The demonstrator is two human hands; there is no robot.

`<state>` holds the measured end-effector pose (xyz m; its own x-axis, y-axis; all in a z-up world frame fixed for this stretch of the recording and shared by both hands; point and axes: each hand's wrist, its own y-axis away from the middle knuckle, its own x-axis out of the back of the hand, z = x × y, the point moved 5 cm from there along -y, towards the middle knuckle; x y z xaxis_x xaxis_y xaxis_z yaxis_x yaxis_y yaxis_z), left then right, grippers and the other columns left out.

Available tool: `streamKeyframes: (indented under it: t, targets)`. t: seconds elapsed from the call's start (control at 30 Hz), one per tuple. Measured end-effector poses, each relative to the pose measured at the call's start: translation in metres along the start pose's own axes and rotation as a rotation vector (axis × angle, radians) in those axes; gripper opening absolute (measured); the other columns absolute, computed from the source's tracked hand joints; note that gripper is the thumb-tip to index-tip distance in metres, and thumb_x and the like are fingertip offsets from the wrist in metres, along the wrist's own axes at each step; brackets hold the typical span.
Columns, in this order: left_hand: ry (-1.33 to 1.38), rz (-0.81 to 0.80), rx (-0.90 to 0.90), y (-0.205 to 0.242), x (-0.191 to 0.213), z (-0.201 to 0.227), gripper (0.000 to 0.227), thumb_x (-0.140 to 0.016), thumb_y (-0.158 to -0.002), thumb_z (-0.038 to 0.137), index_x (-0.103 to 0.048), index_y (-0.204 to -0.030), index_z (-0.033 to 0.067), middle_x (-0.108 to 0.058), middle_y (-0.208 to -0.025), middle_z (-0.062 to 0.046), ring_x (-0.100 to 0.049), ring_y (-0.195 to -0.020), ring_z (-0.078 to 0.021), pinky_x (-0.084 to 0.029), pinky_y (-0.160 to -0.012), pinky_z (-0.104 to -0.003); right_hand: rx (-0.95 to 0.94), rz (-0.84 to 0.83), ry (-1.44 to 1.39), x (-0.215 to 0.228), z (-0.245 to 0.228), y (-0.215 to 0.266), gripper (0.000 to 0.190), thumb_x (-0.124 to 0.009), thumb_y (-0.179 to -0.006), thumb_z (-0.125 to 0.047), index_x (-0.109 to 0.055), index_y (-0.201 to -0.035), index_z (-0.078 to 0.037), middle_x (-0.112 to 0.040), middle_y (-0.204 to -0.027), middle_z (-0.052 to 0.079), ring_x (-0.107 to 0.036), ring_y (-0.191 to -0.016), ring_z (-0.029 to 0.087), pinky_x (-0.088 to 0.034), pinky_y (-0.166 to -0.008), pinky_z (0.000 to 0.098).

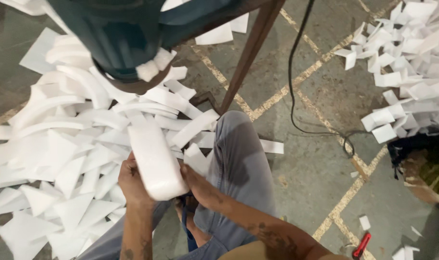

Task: The person sits on the floor and repeatedly picks up white foam pieces, pressing them against a stationary machine to shape or smooth the edges. The person handles the foam pieces one at a time, rotating them to work different sides before placing them back on the floor.

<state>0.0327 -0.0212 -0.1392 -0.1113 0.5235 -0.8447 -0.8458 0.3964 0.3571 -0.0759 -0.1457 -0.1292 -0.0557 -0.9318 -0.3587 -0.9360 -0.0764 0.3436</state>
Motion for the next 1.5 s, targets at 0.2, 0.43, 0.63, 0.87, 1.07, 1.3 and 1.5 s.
streamKeyframes:
  t: [0.2, 0.43, 0.63, 0.87, 1.07, 1.3, 1.5]
  targets:
    - [0.019, 0.142, -0.116, 0.009, 0.025, 0.004, 0.052, -0.044, -0.097, 0.039, -0.060, -0.124, -0.0033, -0.069, -0.113, -0.018, -0.068, -0.104, -0.0290, -0.054, -0.097, -0.042, -0.390, -0.042, -0.489, -0.003, 0.027, 0.015, 0.073, -0.054, -0.101, -0.057, -0.042, -0.148, -0.003, -0.062, -0.125, 0.018, -0.060, -0.111, 0.033, -0.053, -0.093, 0.0489]
    - [-0.004, -0.153, -0.086, 0.026, -0.020, 0.011, 0.064, -0.047, -0.103, 0.060, -0.065, -0.109, -0.0007, -0.070, -0.103, -0.017, -0.067, -0.100, -0.0321, -0.053, -0.096, -0.044, -0.160, 0.113, -0.716, 0.022, 0.000, 0.000, 0.064, -0.072, -0.097, -0.032, -0.047, -0.148, -0.002, -0.062, -0.136, 0.013, -0.060, -0.127, 0.027, -0.051, -0.110, 0.0429]
    - [-0.654, -0.379, -0.109, 0.041, -0.071, 0.060, 0.051, -0.060, -0.099, 0.040, -0.067, -0.119, -0.0068, -0.074, -0.110, -0.021, -0.069, -0.111, -0.0302, -0.052, -0.106, -0.040, 0.280, 0.374, 0.218, 0.063, -0.084, -0.001, 0.067, -0.068, -0.093, -0.027, -0.043, -0.152, -0.008, -0.060, -0.133, 0.015, -0.058, -0.123, 0.026, -0.047, -0.105, 0.0393]
    - [-1.290, -0.308, -0.059, 0.056, -0.102, 0.017, 0.047, -0.073, -0.091, 0.014, -0.062, -0.135, 0.0014, -0.073, -0.118, -0.010, -0.067, -0.106, -0.0186, -0.054, -0.093, -0.034, 0.484, 0.292, 0.329, 0.062, -0.097, -0.002, 0.070, -0.044, -0.108, -0.052, -0.037, -0.159, -0.004, -0.049, -0.153, 0.014, -0.048, -0.140, 0.025, -0.037, -0.117, 0.0388]
    - [-1.128, -0.181, -0.134, 0.037, -0.086, 0.024, 0.047, -0.070, -0.092, 0.010, -0.061, -0.137, -0.0013, -0.072, -0.122, -0.011, -0.068, -0.109, -0.0186, -0.054, -0.095, -0.033, 0.510, 0.476, 0.110, 0.111, -0.084, 0.015, 0.073, -0.043, -0.109, -0.049, -0.033, -0.164, -0.003, -0.051, -0.144, 0.021, -0.051, -0.126, 0.031, -0.043, -0.109, 0.0426]
    - [-0.952, -0.026, -0.142, 0.027, -0.069, 0.025, 0.045, -0.068, -0.092, 0.005, -0.060, -0.135, -0.0052, -0.072, -0.124, -0.014, -0.069, -0.109, -0.0187, -0.056, -0.094, -0.032, 0.667, 1.177, 0.744, 0.207, -0.216, 0.056, 0.060, -0.059, -0.112, -0.036, -0.040, -0.156, 0.001, -0.034, -0.142, 0.030, -0.037, -0.127, 0.039, -0.039, -0.111, 0.0434]
    - [-0.886, -0.020, -0.141, 0.028, -0.068, 0.023, 0.043, -0.067, -0.093, 0.004, -0.061, -0.135, -0.0051, -0.073, -0.120, -0.013, -0.069, -0.106, -0.0186, -0.056, -0.091, -0.032, 0.936, 0.944, 0.617, 0.182, -0.197, 0.058, 0.074, -0.063, -0.110, -0.042, -0.032, -0.163, -0.002, -0.041, -0.165, 0.018, -0.043, -0.154, 0.032, -0.037, -0.126, 0.0394]
